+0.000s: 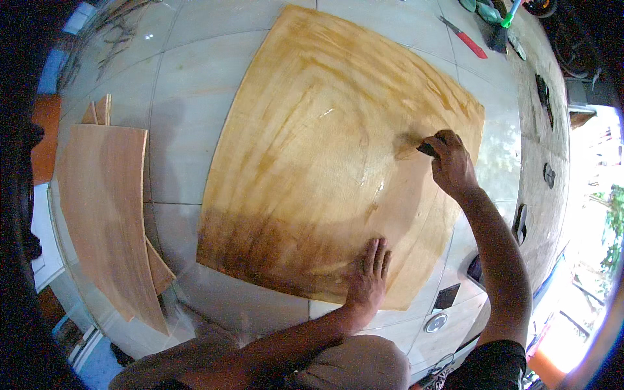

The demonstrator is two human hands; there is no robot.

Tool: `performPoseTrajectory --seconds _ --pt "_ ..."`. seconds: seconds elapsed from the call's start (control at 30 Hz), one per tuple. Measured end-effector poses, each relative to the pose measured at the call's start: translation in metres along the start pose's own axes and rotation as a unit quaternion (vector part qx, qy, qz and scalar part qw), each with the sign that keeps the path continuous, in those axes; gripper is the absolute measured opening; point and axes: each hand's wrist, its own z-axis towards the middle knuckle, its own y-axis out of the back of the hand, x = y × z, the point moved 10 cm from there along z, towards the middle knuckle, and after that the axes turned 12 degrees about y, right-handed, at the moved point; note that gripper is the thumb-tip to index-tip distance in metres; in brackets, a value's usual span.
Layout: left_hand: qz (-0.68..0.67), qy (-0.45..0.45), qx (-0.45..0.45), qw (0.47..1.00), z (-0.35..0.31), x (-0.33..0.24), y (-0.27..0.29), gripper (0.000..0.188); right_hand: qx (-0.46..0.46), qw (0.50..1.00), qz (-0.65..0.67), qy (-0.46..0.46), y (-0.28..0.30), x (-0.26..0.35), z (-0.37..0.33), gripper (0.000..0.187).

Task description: The person sits on the floor and applies a liquid wood stain to a flat wooden board using a small sponge. They spread the stain evenly across the surface, then pour more from a can and continue spreading until the board is fully coated.

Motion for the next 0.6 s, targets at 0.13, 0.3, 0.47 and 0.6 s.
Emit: performPoseTrajectory --seconds 0.13,0.3,0.47,0.6 --pt "0.036 -0.002 -0.005 0.999 -0.001 -0.003 0.000 0.065 -0.085 0.992 0.027 0.094 0.007 0.046 0.117 0.042" --pt "0.039 0.011 -0.019 0.999 -0.001 0.000 0.004 0.064 -0.068 0.977 -0.024 0.202 -0.030 0.099 0.262 0.050" --pt "0.021 0.001 -0.024 1.000 -0.001 0.000 0.008 0.061 -0.015 0.976 -0.074 0.204 -0.041 0.080 0.196 0.044" --pt "0.018 0.004 -0.015 1.000 0.000 0.000 0.008 0.061 0.004 0.992 -0.071 0.106 -0.027 0.025 0.068 0.050"
